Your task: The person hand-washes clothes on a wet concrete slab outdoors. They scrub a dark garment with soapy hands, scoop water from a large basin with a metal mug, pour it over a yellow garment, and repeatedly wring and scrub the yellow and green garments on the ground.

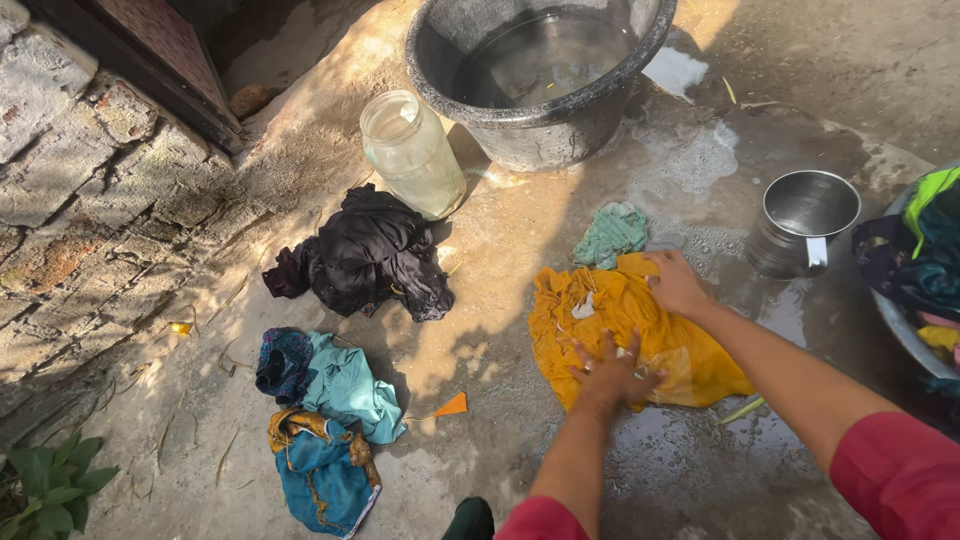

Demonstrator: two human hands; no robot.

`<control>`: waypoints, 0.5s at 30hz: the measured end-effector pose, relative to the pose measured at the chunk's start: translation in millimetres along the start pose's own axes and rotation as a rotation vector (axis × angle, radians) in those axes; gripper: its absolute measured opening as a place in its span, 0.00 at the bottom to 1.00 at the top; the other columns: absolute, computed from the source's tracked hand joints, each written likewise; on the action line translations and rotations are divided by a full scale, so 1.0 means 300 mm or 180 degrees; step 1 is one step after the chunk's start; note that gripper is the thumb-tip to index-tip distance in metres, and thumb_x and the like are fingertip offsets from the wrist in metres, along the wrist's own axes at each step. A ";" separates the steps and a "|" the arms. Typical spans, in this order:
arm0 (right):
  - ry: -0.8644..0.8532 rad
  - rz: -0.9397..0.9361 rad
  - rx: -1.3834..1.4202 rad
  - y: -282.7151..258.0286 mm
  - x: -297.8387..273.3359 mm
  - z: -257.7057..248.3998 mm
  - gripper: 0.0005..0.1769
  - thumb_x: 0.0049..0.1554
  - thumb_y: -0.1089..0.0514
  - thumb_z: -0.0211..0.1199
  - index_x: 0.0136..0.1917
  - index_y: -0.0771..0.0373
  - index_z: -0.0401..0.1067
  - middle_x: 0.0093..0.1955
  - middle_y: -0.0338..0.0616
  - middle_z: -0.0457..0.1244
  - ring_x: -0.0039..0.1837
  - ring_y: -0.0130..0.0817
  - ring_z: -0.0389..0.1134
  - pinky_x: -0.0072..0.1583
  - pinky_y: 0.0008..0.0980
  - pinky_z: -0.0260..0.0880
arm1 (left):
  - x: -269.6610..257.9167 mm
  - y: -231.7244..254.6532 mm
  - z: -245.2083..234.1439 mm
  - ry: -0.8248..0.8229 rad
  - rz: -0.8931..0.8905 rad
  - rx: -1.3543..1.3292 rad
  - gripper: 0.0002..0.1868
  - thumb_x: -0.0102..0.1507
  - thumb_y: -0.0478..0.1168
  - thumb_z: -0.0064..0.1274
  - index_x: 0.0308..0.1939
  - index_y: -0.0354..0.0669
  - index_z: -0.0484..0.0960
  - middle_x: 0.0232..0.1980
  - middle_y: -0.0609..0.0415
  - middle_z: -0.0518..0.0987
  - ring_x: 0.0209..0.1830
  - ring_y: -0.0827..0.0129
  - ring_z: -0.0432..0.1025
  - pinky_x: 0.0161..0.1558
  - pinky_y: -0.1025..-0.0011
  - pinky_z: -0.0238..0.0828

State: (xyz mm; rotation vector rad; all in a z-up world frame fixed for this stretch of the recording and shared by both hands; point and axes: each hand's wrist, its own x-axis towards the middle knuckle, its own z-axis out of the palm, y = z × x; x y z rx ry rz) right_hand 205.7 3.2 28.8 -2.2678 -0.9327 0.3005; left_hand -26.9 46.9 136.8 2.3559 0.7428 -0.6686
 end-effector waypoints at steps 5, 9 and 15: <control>-0.0087 -0.0233 -0.0201 -0.040 0.106 0.037 0.35 0.57 0.57 0.63 0.77 0.50 0.61 0.79 0.67 0.47 0.78 0.65 0.50 0.75 0.54 0.53 | 0.044 -0.004 0.215 0.0332 0.1136 0.0263 0.40 0.65 0.62 0.46 0.80 0.60 0.58 0.82 0.48 0.54 0.84 0.31 0.31 0.74 0.29 0.29; -0.0221 0.0523 0.0081 -0.140 0.226 0.066 0.48 0.53 0.49 0.68 0.81 0.43 0.49 0.82 0.75 0.33 0.78 0.73 0.42 0.72 0.56 0.51 | 0.098 -0.030 0.216 0.0529 0.1683 0.0097 0.35 0.64 0.56 0.50 0.75 0.60 0.66 0.75 0.48 0.66 0.81 0.43 0.48 0.72 0.40 0.45; -0.0159 0.0829 -0.0396 -0.192 0.275 0.124 0.49 0.49 0.49 0.75 0.80 0.42 0.58 0.75 0.66 0.55 0.73 0.66 0.58 0.72 0.53 0.60 | 0.066 -0.037 0.147 0.1814 0.1477 -0.0423 0.16 0.65 0.44 0.51 0.56 0.57 0.84 0.60 0.53 0.80 0.67 0.56 0.70 0.67 0.50 0.63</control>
